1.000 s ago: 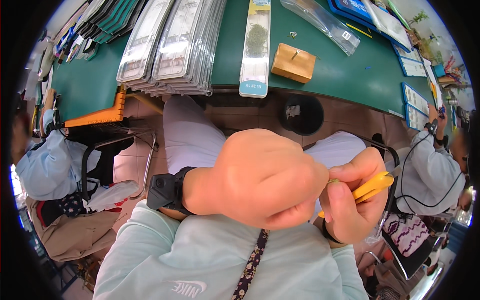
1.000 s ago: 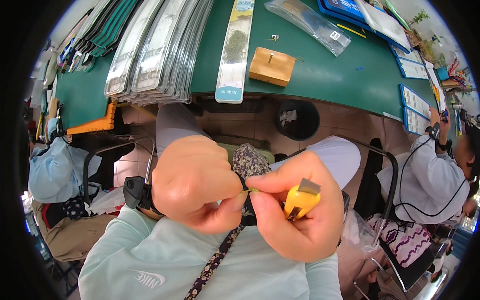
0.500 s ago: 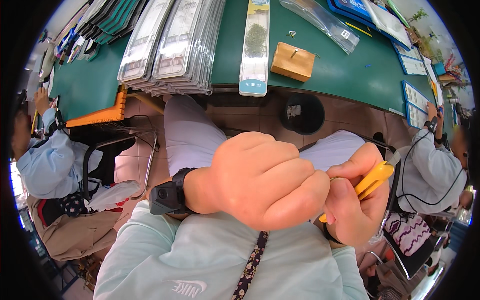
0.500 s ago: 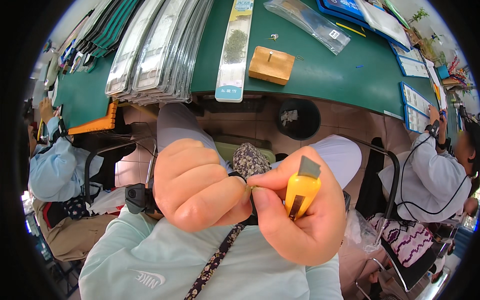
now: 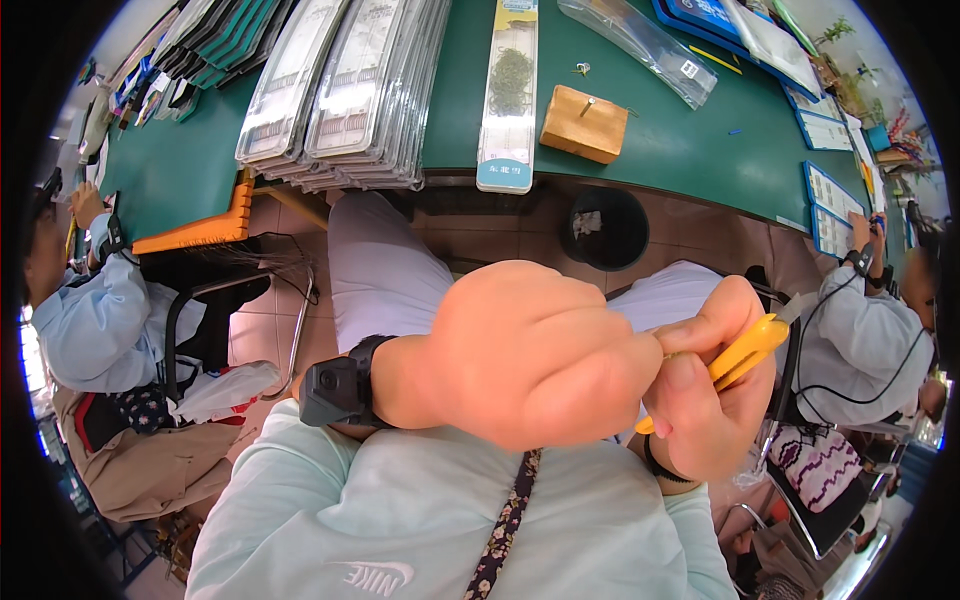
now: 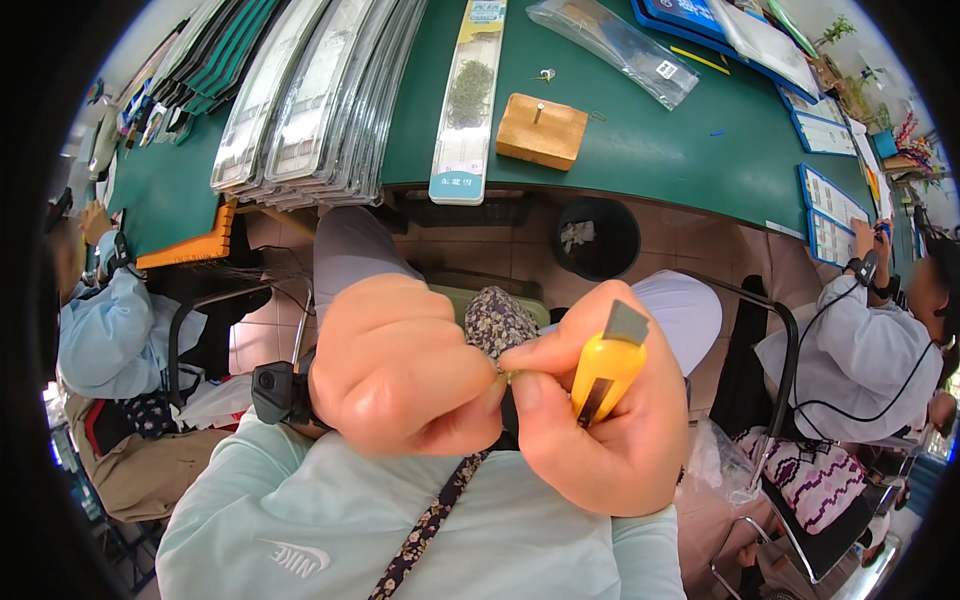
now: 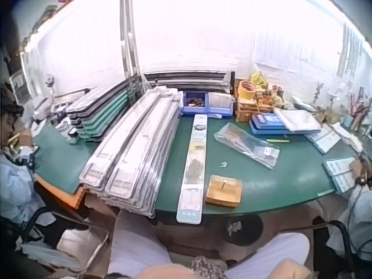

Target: Using a yellow utility knife to strip or trim small electrical wires/components.

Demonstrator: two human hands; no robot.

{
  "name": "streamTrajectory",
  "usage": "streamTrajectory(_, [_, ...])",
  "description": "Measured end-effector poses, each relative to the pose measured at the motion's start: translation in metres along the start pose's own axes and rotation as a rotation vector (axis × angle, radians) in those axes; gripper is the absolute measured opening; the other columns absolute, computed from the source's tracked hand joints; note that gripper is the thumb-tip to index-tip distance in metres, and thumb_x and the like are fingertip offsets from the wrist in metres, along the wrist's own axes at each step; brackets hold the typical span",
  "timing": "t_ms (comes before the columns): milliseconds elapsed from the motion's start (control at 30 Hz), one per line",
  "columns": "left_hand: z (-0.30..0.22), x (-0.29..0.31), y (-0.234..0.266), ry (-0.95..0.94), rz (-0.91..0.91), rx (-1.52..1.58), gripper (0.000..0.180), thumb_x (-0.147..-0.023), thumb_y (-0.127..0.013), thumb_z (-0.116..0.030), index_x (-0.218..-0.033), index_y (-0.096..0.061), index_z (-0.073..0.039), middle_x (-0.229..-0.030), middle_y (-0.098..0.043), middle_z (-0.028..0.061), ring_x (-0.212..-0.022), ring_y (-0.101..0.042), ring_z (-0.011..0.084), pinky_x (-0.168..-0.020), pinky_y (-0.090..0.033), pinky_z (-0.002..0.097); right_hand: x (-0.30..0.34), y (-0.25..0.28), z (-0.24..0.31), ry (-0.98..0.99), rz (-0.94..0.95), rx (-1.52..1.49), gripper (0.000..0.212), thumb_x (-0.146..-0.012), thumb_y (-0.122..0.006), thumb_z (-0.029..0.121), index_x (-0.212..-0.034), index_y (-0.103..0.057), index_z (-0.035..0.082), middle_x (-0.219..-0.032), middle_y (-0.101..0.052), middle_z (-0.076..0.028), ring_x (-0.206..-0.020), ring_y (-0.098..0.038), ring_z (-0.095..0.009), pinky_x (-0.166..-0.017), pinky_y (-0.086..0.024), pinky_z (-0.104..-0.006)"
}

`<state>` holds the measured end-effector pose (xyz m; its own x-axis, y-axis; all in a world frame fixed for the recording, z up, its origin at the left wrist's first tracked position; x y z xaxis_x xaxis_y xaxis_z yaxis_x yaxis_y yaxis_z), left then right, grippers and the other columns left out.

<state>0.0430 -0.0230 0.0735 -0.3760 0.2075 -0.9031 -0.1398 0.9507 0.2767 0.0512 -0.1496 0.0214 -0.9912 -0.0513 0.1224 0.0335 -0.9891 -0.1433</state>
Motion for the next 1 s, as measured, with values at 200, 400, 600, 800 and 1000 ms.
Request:
streamTrajectory(200, [0.017, -0.002, -0.009, 0.233, 0.091, 0.328, 0.014, -0.061, -0.061, 0.001, -0.071, -0.053, -0.004, -0.05, -0.044, 0.0001, -0.035, -0.037, 0.0139, -0.035, -0.026, 0.0269, 0.001, -0.002, 0.006, 0.175, 0.022, -0.047, 0.017, -0.072, -0.058, -0.005, -0.088, -0.055, 0.001, -0.072, -0.052, -0.004, -0.056, -0.045, -0.006, -0.053, -0.036, -0.0214])
streamTrajectory(400, [0.028, 0.0, -0.013, 0.385, 0.159, 0.459, 0.012, -0.067, -0.061, -0.001, -0.073, -0.052, -0.004, -0.054, -0.047, -0.0001, -0.038, -0.037, 0.0106, -0.037, -0.026, 0.0244, 0.0, -0.013, 0.033, 0.654, 0.143, 0.216, 0.027, -0.072, -0.057, -0.008, -0.096, -0.05, 0.002, -0.058, -0.05, -0.003, -0.046, -0.043, -0.012, -0.046, -0.033, -0.0253])
streamTrajectory(600, [0.039, 0.01, -0.024, 0.627, 0.257, 0.623, 0.011, -0.072, -0.06, -0.003, -0.076, -0.05, -0.002, -0.062, -0.049, -0.0005, -0.041, -0.031, 0.0046, -0.039, -0.023, 0.0211, -0.003, -0.007, 0.033, 0.701, 0.042, 0.287, 0.021, -0.073, -0.057, -0.006, -0.092, -0.054, 0.002, -0.054, -0.048, -0.003, -0.043, -0.041, -0.014, -0.044, -0.03, -0.0279])
streamTrajectory(800, [0.043, 0.019, -0.03, 0.744, 0.231, 0.756, 0.009, -0.075, -0.058, -0.002, -0.076, -0.049, -0.002, -0.065, -0.046, -0.0014, -0.044, -0.029, 0.0026, -0.04, -0.02, 0.021, 0.0, -0.008, 0.031, 0.799, 0.005, 0.352, 0.018, -0.076, -0.057, -0.004, -0.092, -0.053, 0.003, -0.053, -0.047, -0.003, -0.042, -0.039, -0.014, -0.044, -0.03, -0.0278])
streamTrajectory(1000, [0.044, 0.023, -0.033, 0.771, 0.205, 0.915, 0.008, -0.076, -0.055, 0.001, -0.076, -0.047, -0.002, -0.064, -0.044, -0.0017, -0.048, -0.031, 0.0024, -0.042, -0.021, 0.0202, -0.008, -0.001, 0.016, 0.585, 0.029, -0.009, 0.022, -0.079, -0.05, -0.008, -0.098, -0.042, 0.0, -0.067, -0.048, -0.005, -0.05, -0.039, -0.008, -0.046, -0.031, -0.0235])
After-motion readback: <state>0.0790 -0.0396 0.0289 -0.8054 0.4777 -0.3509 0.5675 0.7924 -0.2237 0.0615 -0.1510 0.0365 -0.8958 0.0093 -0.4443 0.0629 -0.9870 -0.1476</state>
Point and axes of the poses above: each hand's wrist, its own x-axis away from the middle knuckle, its own y-axis out of the back of the hand, z = x × y, the point moved 9 cm from there along -x, towards the middle knuckle
